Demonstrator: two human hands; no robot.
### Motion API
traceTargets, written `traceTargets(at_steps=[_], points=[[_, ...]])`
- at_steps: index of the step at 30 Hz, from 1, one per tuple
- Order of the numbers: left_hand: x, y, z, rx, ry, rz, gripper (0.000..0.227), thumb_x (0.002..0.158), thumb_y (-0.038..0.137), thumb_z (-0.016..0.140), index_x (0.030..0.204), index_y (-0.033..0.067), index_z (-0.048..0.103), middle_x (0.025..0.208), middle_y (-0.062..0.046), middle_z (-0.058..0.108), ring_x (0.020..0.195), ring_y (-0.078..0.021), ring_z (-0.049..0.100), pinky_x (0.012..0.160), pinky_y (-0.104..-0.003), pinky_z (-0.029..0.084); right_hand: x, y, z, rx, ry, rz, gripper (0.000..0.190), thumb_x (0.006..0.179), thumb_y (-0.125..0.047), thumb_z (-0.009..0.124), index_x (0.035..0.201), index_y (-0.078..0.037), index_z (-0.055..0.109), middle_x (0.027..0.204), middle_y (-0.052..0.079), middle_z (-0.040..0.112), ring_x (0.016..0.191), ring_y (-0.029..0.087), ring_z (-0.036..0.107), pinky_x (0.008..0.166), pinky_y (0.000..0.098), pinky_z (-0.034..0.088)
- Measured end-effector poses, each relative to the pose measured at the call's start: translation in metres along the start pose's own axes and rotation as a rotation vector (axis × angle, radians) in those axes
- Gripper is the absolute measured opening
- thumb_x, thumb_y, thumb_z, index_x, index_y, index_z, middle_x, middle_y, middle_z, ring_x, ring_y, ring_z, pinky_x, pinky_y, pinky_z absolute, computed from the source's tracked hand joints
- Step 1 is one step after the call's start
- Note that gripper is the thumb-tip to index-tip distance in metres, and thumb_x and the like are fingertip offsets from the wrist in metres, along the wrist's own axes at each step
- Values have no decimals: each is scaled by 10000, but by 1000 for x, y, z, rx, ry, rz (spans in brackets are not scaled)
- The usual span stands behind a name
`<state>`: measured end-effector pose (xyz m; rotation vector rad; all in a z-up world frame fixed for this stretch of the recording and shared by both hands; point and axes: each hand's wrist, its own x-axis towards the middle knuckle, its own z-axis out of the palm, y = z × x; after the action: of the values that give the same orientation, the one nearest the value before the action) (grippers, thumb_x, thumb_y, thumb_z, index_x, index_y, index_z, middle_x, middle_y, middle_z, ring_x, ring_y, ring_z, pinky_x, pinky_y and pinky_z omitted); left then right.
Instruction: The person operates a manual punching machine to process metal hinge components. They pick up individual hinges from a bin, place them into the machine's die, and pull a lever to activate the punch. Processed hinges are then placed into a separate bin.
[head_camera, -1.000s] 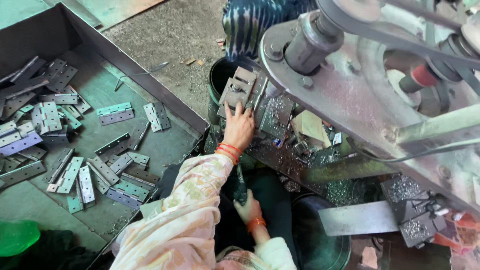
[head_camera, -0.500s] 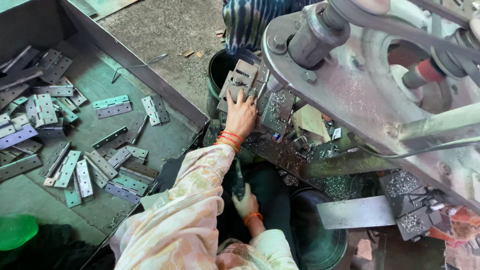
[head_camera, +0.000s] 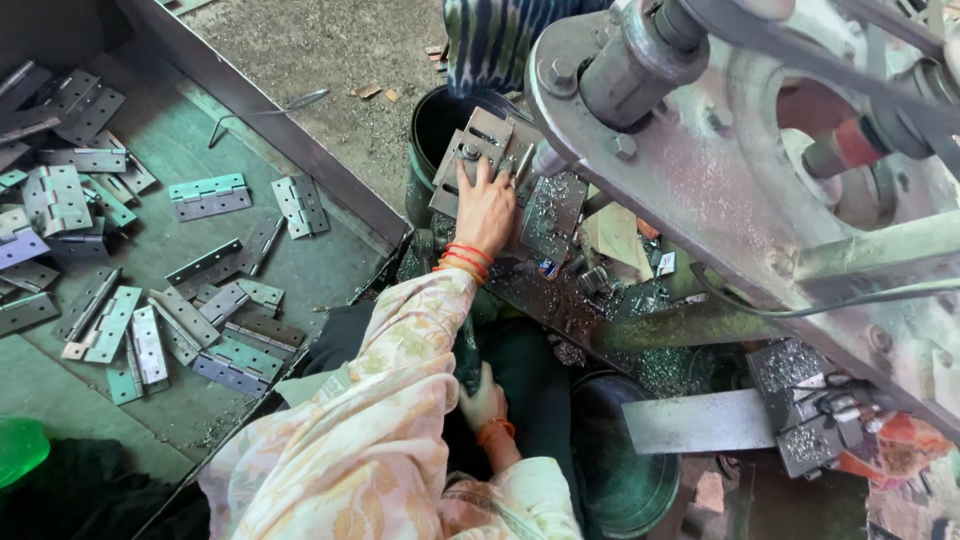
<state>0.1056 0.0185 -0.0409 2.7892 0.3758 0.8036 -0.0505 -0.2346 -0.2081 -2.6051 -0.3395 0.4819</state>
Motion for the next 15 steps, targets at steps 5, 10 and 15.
traceTargets(at_steps=[5,10,15], points=[[-20,-3,-4,4,-62,26,321,951,187,533,1157,61,745,1292,-71,652,1395,-394,414,1139,-747,224,2,4,16,12,-30,25,573,827,-400,722,1314,-189,508,981,208,755,936,450,713,783,551,562],[-16,-10,-11,-9,-42,-5,409,944,268,532,1263,83,708,1326,-59,630,1433,-393,356,1115,-780,184,10,-16,-20,52,-48,-18,560,804,-416,788,1237,-134,571,980,202,756,946,426,719,791,509,580],[-9,-1,7,-24,-48,-39,404,975,272,504,1276,94,706,1356,-44,622,1458,-374,331,1136,-777,144,-1,-15,-54,147,-62,-134,436,823,-377,790,1136,-108,648,971,172,788,944,377,759,786,461,599]])
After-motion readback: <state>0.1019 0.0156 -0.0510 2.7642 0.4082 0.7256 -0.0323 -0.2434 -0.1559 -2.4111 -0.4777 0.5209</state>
